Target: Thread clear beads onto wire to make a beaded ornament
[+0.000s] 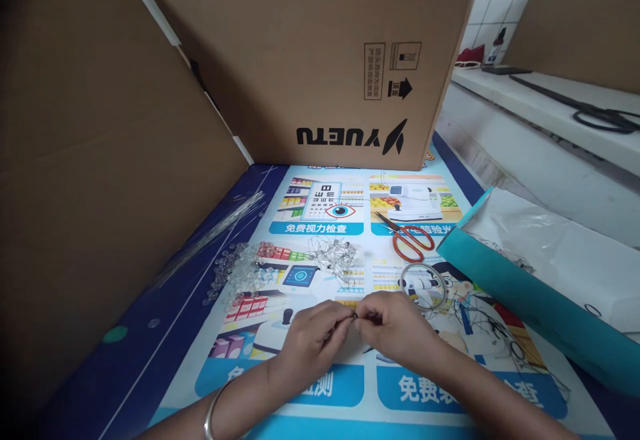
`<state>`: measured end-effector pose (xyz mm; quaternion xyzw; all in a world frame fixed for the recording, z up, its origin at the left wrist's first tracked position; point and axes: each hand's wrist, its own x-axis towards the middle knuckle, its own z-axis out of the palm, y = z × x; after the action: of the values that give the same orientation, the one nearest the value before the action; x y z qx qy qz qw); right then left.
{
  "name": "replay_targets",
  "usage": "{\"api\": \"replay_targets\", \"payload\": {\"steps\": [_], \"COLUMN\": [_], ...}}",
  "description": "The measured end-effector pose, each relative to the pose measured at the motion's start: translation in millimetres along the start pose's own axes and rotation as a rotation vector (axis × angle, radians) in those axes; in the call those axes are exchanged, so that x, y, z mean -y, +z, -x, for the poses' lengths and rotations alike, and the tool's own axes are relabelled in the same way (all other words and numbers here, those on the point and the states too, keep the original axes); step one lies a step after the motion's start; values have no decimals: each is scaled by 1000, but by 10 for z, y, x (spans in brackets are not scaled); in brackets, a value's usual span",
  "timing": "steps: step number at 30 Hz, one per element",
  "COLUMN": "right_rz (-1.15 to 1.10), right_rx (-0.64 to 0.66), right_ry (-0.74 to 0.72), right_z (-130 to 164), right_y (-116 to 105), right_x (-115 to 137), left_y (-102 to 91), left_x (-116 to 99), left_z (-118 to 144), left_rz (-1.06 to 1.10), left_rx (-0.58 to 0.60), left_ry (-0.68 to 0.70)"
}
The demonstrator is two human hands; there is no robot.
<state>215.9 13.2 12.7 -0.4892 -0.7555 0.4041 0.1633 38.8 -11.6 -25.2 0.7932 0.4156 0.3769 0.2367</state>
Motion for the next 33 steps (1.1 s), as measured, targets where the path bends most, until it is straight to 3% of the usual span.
{"api": "replay_targets", "payload": {"steps": [8, 13, 17, 24, 28, 33], "right_rz": [135, 79, -151, -886, -1183, -1110], "right_rx": [-19, -13, -42, -32, 120, 410], "right_ry": [-29, -30, -33, 1, 41, 132], "right_z": [1, 0, -7, -3, 28, 57], "right_y": [25, 34, 48, 117, 128, 108], "right_x": [-36, -15, 23, 35, 23, 2], "left_y": [13, 15, 10, -46, -115, -129], "left_x": [37, 29, -2, -100, -117, -99], "left_z": [-6, -14, -30, -84, -101, -71], "left_rz": [-92, -115, -34, 155, 186, 149], "left_rx": [54, 54, 26, -43, -116, -112], "left_ry": [18, -12, -102, -289, -323, -183]}}
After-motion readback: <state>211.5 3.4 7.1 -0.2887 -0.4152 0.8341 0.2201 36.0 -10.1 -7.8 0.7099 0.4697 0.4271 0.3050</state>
